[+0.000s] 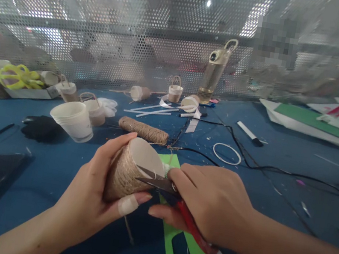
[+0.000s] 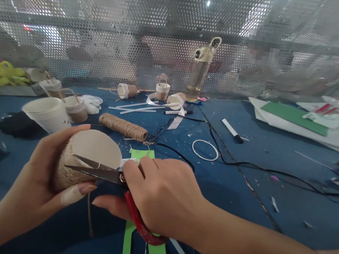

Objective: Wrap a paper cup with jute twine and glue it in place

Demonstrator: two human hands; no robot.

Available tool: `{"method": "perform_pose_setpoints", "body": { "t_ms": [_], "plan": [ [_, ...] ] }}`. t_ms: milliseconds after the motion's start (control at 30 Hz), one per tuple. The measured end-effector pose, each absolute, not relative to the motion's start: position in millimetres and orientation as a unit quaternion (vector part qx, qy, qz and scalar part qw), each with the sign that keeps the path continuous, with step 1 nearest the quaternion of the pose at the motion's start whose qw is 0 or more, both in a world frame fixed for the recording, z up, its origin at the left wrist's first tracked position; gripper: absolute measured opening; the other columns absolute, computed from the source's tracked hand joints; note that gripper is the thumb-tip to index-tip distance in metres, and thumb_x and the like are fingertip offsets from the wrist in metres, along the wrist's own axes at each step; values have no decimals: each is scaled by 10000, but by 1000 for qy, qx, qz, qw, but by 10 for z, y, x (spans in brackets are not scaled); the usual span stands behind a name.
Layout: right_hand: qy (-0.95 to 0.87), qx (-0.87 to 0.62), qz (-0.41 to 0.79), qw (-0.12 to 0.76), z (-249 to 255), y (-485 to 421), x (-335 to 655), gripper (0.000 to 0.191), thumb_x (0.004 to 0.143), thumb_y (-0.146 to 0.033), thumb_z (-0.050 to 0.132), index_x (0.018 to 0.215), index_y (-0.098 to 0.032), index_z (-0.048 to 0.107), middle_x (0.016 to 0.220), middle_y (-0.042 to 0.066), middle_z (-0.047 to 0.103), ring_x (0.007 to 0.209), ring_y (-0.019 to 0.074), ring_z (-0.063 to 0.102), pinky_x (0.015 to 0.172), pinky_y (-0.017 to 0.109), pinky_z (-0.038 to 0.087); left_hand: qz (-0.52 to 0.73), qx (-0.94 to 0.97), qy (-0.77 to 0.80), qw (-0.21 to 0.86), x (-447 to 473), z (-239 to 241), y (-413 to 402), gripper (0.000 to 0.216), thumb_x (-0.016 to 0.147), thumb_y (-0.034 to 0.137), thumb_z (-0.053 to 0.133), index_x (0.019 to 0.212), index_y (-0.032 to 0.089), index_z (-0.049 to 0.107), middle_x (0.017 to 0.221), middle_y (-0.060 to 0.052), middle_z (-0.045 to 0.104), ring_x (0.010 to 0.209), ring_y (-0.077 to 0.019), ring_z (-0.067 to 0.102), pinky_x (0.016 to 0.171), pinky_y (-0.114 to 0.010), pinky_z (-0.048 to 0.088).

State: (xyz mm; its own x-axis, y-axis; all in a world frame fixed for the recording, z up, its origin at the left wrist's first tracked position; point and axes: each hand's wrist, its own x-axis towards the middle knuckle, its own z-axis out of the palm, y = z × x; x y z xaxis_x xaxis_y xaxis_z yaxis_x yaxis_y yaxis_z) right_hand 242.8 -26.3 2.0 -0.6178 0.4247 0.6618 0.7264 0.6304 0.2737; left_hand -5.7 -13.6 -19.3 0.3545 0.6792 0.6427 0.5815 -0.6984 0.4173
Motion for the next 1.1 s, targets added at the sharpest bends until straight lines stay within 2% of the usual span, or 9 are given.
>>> {"method": "perform_pose_setpoints", "body": {
  "t_ms": [100,300,500,700,900,1100],
  "plan": [
    [-860,-344,-253,278,18,-277,2413,659,1158,-610,288,781,-200,641,606,1,604,484,171,574,491,342,321,411,832,370,38,-45,-194,-131,711,1013,481,711,1626,357,372,1343,-62,729,1097,-298,796,880,-402,703],
    [-866,-349,-231,272,20,-293,2425,665,1151,-617,289,827,-174,665,647,23,626,523,180,586,515,335,335,413,835,364,8,-48,-192,-106,720,1023,488,696,1642,353,354,1396,-72,708,1136,-303,783,918,-410,694],
    [-874,-359,-204,256,21,-289,2422,669,1110,-700,347,858,-174,674,684,38,657,567,200,621,546,330,338,402,834,379,-7,-50,-190,-99,710,1028,501,679,1638,339,355,1408,-79,703,1168,-310,777,911,-402,692],
    [-862,-356,-246,263,-27,-284,2429,633,1138,-643,358,825,-178,654,640,12,614,527,190,592,527,339,329,399,828,392,-27,-53,-221,-88,718,1021,550,677,1633,340,366,1402,-91,707,1157,-335,784,868,-431,702],
    [-864,-352,-236,272,-25,-285,2438,618,1117,-676,405,825,-188,647,641,0,610,511,184,583,517,341,316,406,826,391,-22,-52,-209,-104,707,1018,523,689,1625,340,377,1356,-84,713,1068,-308,803,789,-386,707],
    [-864,-367,-213,270,-45,-286,2410,733,1100,-757,289,807,-183,640,636,12,625,506,176,592,504,336,300,405,832,377,-41,-41,-176,-81,730,1000,464,716,1625,342,359,1403,-81,704,1220,-339,754,891,-433,704]
  ]
}}
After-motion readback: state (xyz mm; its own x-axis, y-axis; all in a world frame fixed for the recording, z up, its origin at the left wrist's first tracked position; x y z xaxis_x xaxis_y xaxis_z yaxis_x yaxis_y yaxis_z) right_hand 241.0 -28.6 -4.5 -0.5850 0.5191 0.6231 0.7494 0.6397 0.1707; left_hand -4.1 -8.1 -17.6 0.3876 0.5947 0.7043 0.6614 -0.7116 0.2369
